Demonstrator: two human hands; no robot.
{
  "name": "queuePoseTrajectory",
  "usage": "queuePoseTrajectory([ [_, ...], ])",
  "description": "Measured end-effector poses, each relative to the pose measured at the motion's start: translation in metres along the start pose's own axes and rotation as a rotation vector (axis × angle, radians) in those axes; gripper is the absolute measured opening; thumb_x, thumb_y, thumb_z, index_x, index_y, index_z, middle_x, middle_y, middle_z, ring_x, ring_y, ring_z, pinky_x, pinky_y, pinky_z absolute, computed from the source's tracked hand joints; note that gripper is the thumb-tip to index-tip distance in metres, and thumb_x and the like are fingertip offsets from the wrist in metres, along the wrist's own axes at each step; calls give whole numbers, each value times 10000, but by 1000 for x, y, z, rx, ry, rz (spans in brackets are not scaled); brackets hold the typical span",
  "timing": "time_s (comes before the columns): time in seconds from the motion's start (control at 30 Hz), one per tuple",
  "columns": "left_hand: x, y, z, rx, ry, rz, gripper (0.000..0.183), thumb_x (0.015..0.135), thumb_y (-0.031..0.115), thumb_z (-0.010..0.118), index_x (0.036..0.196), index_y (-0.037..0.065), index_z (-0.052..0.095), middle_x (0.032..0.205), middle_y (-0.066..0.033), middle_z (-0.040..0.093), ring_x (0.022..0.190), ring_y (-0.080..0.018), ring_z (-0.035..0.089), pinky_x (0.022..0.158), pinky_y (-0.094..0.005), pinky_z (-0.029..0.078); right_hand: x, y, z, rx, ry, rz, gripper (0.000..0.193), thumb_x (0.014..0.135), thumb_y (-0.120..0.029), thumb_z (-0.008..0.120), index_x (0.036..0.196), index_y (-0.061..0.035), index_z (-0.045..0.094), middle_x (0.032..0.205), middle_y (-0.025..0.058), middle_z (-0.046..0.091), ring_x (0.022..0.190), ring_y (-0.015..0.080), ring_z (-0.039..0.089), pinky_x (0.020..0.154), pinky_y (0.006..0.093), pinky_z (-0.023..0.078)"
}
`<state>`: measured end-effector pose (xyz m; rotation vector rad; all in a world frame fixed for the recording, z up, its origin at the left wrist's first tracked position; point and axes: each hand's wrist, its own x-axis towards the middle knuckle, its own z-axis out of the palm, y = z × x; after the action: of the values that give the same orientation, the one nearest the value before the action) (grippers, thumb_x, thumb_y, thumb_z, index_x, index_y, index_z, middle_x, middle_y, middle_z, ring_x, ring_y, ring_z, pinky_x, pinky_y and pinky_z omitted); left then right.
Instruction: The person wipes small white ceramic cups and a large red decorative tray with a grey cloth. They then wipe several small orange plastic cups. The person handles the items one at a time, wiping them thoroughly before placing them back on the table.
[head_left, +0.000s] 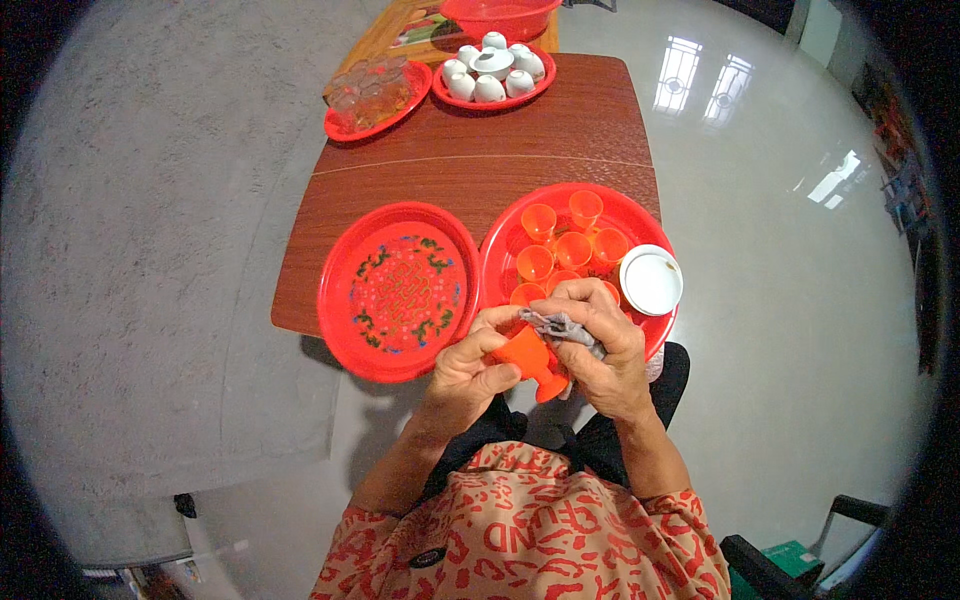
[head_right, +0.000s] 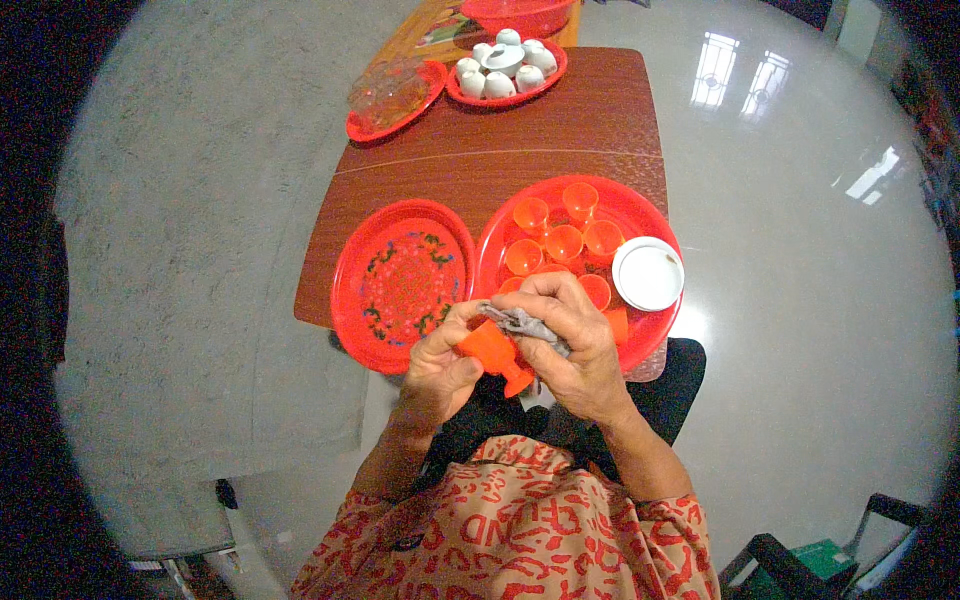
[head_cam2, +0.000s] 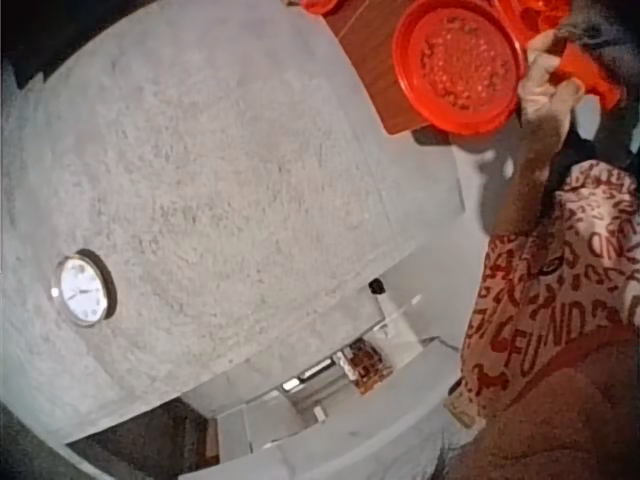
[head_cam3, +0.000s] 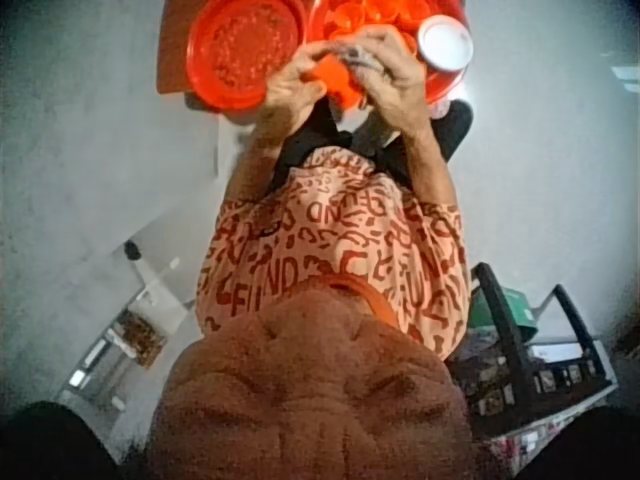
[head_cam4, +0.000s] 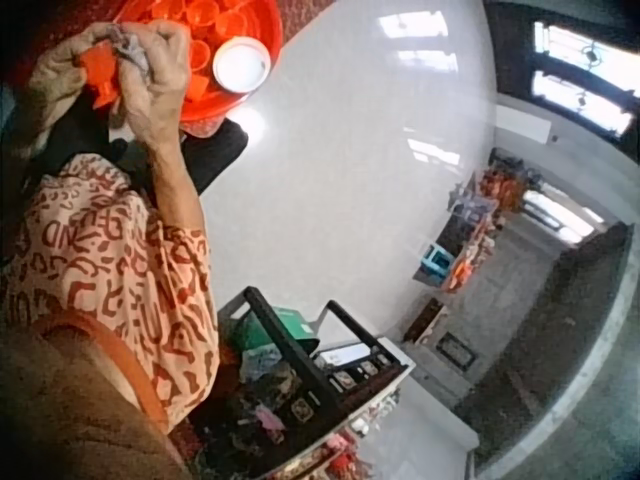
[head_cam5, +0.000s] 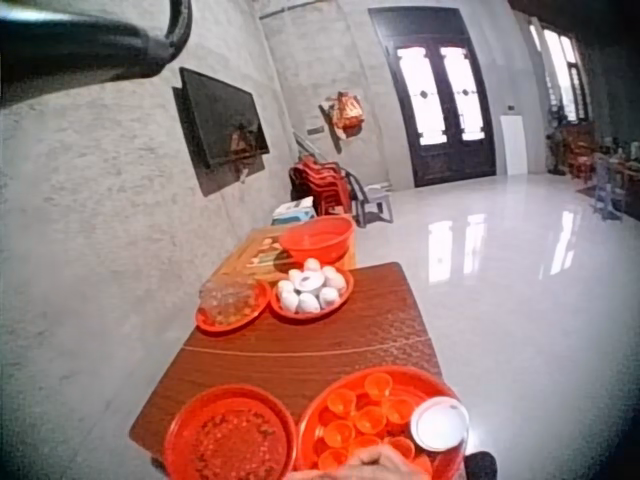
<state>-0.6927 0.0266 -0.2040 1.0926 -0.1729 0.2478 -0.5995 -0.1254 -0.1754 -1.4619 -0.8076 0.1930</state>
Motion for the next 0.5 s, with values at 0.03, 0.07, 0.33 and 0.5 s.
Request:
queuePoseTrajectory([
  [0.03, 0, 0, 1, -43, 12, 11, 193, 871, 38, 577, 1062, 17, 565, 1296, -111, 428, 1185, -213, 456, 1031, -367, 352, 0, 1, 0, 56, -9, 27, 363, 712, -3, 575, 1069, -27, 639, 980, 88, 521, 906, 180, 538, 804, 280, 430],
  [0.07, 1, 3, 2, -126, 40, -29, 206, 876, 50, 575, 1080, 25, 561, 1298, -115, 440, 1190, -215, 457, 1034, -373, 351, 0, 4, 0, 112, -19, 55, 365, 717, 7, 568, 1074, -25, 638, 987, 83, 523, 913, 170, 537, 804, 274, 432],
  [0.33, 17, -1, 3, -491, 62, -64, 244, 903, 121, 562, 1146, 136, 576, 1313, -143, 486, 1200, -224, 475, 1017, -418, 385, -7, 8, 3, 267, 14, -13, 383, 724, 62, 586, 1091, -32, 644, 1057, 95, 509, 957, 174, 531, 816, 280, 450],
  [0.5, 22, 2, 10, -526, 82, -78, 217, 902, 146, 566, 1117, 154, 596, 1306, -155, 493, 1185, -250, 496, 987, -430, 422, -6, 14, 3, 187, 22, -214, 419, 680, 98, 598, 1055, -75, 674, 1047, 95, 517, 946, 192, 531, 819, 295, 441],
])
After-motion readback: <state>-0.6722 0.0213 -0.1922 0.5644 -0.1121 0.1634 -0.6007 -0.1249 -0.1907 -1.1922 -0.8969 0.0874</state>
